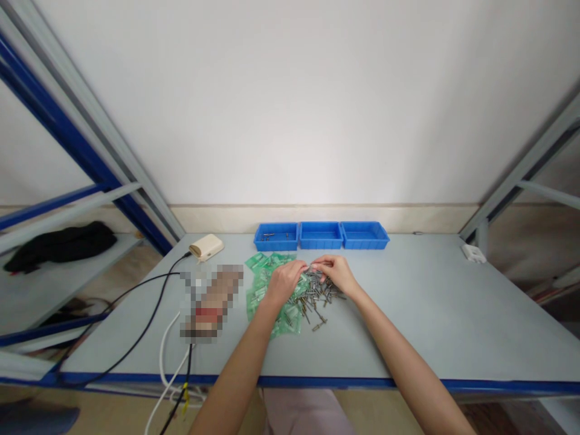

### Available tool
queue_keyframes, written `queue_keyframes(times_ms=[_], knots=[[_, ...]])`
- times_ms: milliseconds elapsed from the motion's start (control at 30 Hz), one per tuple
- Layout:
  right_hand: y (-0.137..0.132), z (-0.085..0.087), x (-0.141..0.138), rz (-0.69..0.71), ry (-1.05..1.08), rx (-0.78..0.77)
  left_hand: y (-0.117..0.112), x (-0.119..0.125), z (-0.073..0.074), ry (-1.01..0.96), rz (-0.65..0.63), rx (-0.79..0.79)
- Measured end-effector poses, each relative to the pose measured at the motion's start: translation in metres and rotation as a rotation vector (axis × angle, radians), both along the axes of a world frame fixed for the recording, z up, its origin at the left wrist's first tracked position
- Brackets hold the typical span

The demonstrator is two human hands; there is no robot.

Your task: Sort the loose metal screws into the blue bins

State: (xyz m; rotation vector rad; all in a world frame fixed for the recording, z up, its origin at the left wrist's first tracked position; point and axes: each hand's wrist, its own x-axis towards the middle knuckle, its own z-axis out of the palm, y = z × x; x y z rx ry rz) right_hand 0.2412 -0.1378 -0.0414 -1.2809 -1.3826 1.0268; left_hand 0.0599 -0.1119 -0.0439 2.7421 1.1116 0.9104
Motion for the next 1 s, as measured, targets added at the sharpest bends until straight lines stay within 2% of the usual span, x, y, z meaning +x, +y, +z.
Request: queue_keyframes(times_ms=[100, 267, 400, 500, 633, 767, 1000], knots=[[-0.003, 0.004, 0.001, 0.02, -0.075, 0.051, 0.001, -0.001, -0.001, -0.012, 0.028, 0.019], [-0.013, 0.017, 0.0, -0.012, -0.413, 0.153, 0.001, 0.0, -0.001, 0.027, 0.038, -0.006], [-0.016, 0.021, 0.002, 0.107, -0.601, 0.185, 0.0, 0.002, 0.002, 0.101, 0.058, -0.066], [-0.014, 0.019, 0.004, 0.182, -0.608, 0.182, -0.002, 0.003, 0.005, 0.169, 0.059, -0.085], [-0.013, 0.017, 0.005, 0.199, -0.517, 0.149, -0.003, 0.003, 0.006, 0.16, 0.036, -0.062], [-0.015, 0.019, 0.004, 0.145, -0.512, 0.161, -0.003, 0.002, 0.006, 0.161, -0.01, -0.033], [-0.014, 0.019, 0.01, 0.055, -0.554, 0.31, -0.002, 0.001, 0.004, 0.182, 0.011, 0.009]])
